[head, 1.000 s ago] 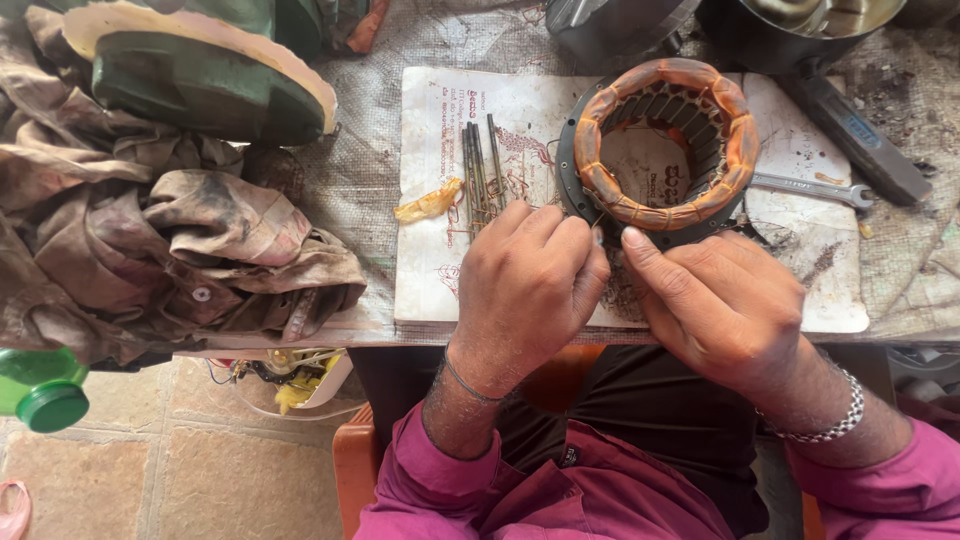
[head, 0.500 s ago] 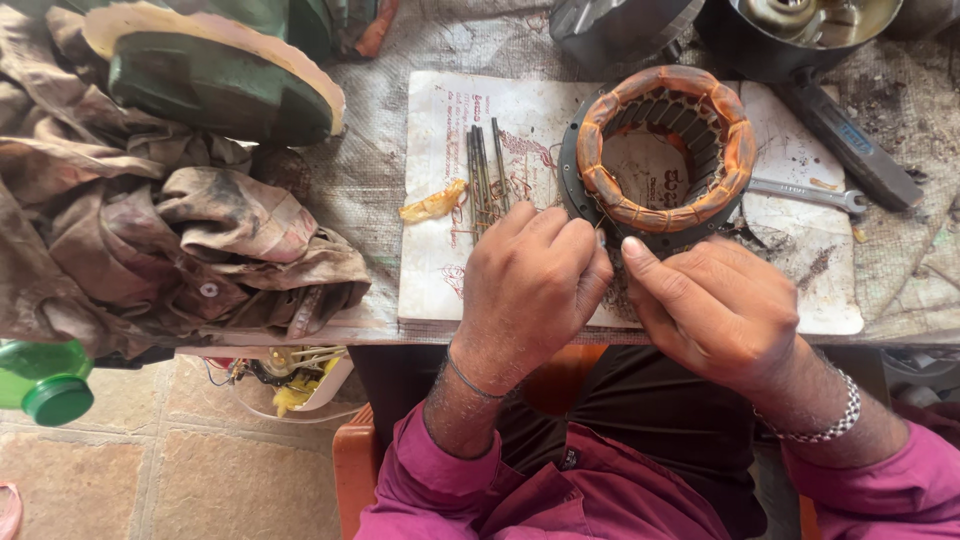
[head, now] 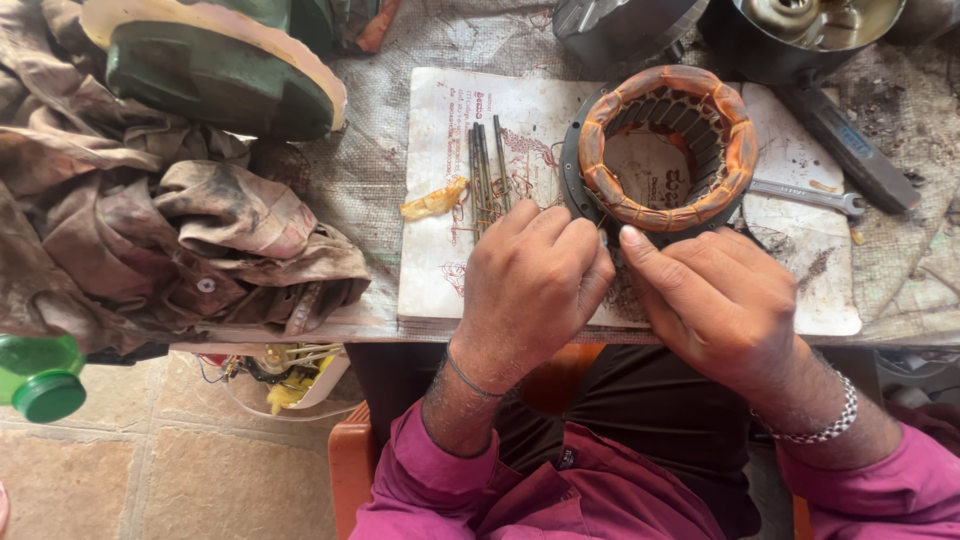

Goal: The person sits at a workbench holding an electric motor stator and uses a small flat blade to trim and scrape the orange insulation lining the stator slots, working around the rim slot by slot and pressing the lining down with their fingers as they go.

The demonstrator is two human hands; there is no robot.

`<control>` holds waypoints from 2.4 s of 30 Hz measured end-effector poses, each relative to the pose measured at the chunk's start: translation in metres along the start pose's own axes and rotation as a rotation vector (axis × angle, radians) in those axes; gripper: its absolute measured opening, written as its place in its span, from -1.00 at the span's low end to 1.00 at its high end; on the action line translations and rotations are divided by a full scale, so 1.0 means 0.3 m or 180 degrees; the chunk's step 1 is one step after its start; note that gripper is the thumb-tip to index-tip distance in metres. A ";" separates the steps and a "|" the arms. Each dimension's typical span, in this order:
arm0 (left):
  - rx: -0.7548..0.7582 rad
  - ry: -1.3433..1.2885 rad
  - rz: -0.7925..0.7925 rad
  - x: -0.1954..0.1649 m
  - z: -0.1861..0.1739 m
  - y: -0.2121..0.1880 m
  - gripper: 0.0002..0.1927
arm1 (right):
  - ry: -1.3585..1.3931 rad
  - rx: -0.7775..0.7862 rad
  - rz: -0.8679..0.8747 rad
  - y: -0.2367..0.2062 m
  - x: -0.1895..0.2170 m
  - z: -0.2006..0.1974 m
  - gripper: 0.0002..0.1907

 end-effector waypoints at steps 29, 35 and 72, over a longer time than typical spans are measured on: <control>-0.0026 -0.0080 -0.0018 -0.001 -0.005 0.006 -0.77 | 0.0179 -0.0127 -0.0033 0.024 0.010 -0.003 -0.65; -0.0020 -0.0077 -0.0022 -0.001 -0.006 0.010 -0.77 | 0.0076 0.0045 0.0015 0.047 0.018 -0.015 -0.61; 0.0007 -0.0091 0.0018 -0.003 -0.006 0.007 -0.78 | 0.0142 0.0150 -0.0267 0.046 0.004 -0.008 -0.60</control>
Point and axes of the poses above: each hand's wrist, its own y-axis towards the middle knuckle, its own z-axis out of the palm, x = y × z, the point moved 6 cm from there along y, towards the middle knuckle, and after that the axes turned 8 degrees about -x, right-handed, at the moved point
